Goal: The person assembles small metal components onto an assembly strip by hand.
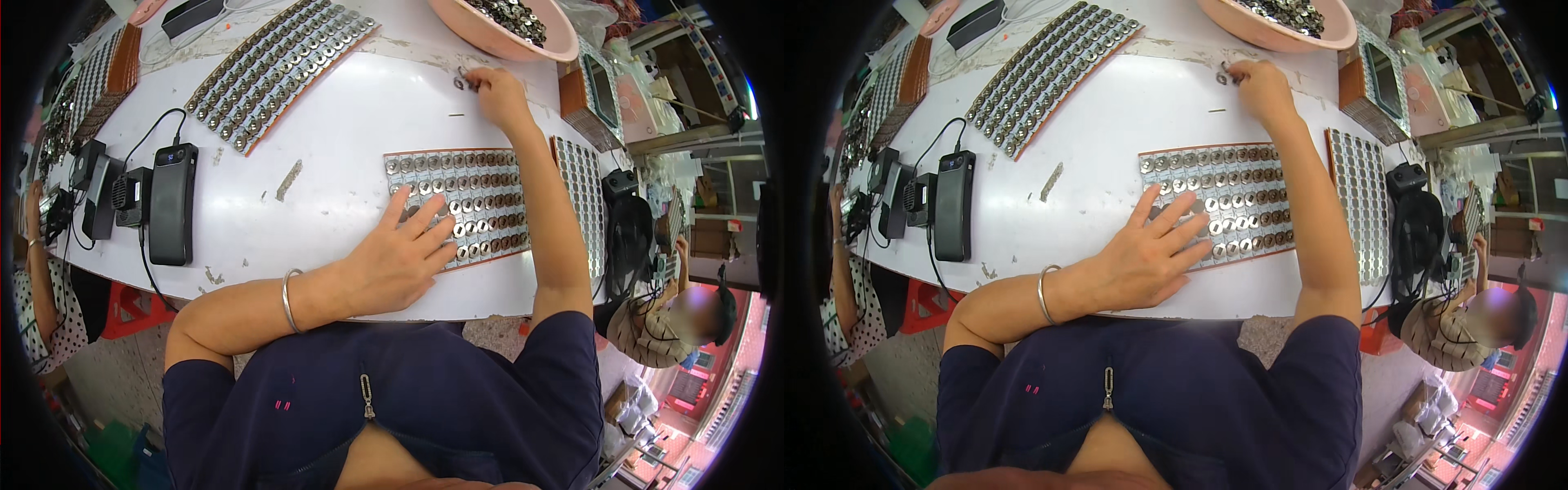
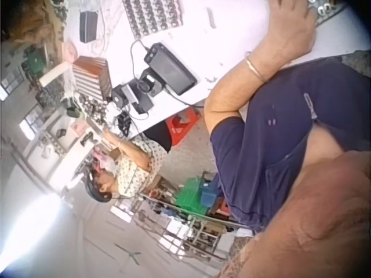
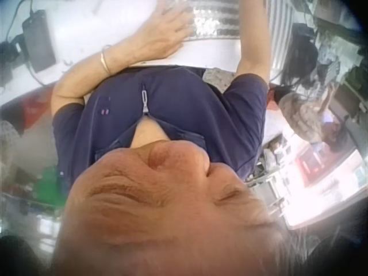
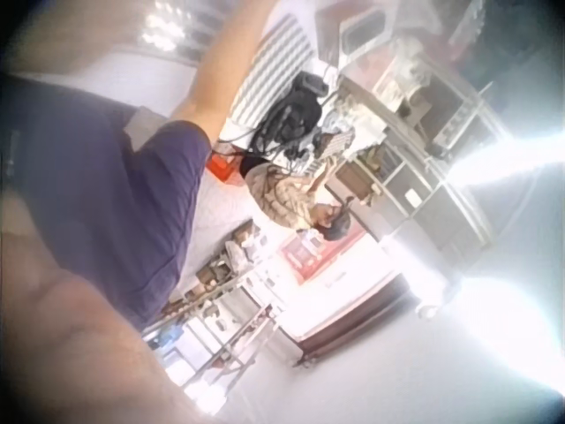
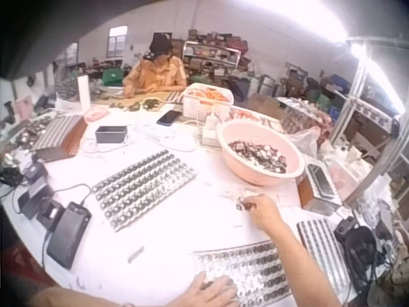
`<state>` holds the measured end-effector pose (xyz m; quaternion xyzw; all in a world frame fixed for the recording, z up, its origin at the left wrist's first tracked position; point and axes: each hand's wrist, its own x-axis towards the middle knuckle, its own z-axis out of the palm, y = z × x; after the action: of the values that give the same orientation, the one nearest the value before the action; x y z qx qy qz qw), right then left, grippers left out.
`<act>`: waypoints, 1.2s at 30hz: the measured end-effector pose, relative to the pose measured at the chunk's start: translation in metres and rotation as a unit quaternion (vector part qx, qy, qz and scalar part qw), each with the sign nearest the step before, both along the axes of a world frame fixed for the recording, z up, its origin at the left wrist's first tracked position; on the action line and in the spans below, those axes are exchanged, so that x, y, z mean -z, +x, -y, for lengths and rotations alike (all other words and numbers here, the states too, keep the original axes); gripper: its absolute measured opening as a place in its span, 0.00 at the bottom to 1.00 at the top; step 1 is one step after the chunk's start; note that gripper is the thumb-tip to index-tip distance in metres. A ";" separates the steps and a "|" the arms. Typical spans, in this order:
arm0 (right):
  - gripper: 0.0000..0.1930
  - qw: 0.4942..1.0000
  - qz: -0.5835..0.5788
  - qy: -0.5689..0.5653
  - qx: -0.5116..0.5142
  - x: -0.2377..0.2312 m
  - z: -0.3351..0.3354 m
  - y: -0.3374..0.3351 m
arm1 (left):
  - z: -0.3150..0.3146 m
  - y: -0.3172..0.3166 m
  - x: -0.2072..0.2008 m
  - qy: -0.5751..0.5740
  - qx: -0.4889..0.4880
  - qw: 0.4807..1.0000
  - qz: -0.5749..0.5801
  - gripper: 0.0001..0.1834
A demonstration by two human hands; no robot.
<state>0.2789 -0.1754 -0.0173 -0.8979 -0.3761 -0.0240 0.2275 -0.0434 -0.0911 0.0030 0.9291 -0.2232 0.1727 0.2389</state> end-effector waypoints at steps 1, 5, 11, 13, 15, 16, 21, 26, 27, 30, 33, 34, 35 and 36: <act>0.15 0.997 -0.074 -0.003 -0.027 -0.006 0.001 -0.010 | 0.000 -0.001 -0.001 -0.004 0.005 1.000 -0.019 0.22; 0.14 0.999 -0.007 0.053 -0.008 -0.020 0.016 -0.031 | 0.004 -0.001 0.006 0.028 0.030 0.999 -0.021 0.19; 0.12 0.979 -0.170 0.115 -0.005 -0.040 0.019 -0.032 | 0.003 0.006 0.007 0.013 0.031 0.999 0.011 0.15; 0.11 0.978 -0.032 0.207 0.006 -0.059 0.017 -0.016 | 0.001 0.004 0.004 0.028 0.049 0.998 0.014 0.16; 0.12 0.978 0.037 0.207 0.002 -0.093 0.005 0.013 | 0.001 0.008 0.009 0.025 0.063 0.997 0.027 0.16; 0.13 0.977 0.086 0.195 0.006 -0.111 -0.003 0.028 | 0.000 0.008 0.011 0.010 0.080 0.997 0.019 0.17; 0.48 0.967 -0.158 -0.182 0.079 -0.109 -0.052 0.139 | -0.002 0.009 0.010 -0.030 0.103 0.994 0.011 0.11; 0.37 0.953 -0.115 -0.280 -0.006 -0.063 -0.091 0.137 | -0.001 0.015 0.010 -0.053 0.102 0.992 0.043 0.09; 0.35 0.936 -0.143 -0.321 -0.003 -0.067 -0.098 0.146 | -0.004 0.018 0.013 -0.040 0.104 0.993 0.028 0.08; 0.22 0.951 -0.131 -0.280 -0.002 -0.065 -0.105 0.135 | -0.005 0.015 0.013 -0.051 0.081 0.995 0.025 0.08; 0.18 0.943 -0.052 -0.326 -0.031 -0.027 -0.085 0.189 | -0.007 0.020 0.008 -0.067 0.099 0.992 0.027 0.08; 0.18 0.943 -0.051 -0.326 -0.034 -0.034 -0.088 0.180 | -0.008 0.018 0.009 -0.067 0.096 0.993 0.027 0.08; 0.17 0.948 -0.088 -0.305 -0.018 -0.051 -0.090 0.164 | -0.007 0.015 0.011 -0.051 0.101 0.993 0.015 0.08; 0.15 0.952 -0.125 -0.281 0.003 -0.064 -0.088 0.155 | -0.007 0.015 0.011 -0.034 0.112 0.993 0.005 0.08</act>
<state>0.4338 -0.0878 0.0466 -0.9226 -0.3331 0.1941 0.0115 -0.0287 -0.0845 -0.0083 0.8889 -0.3211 0.1566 0.2867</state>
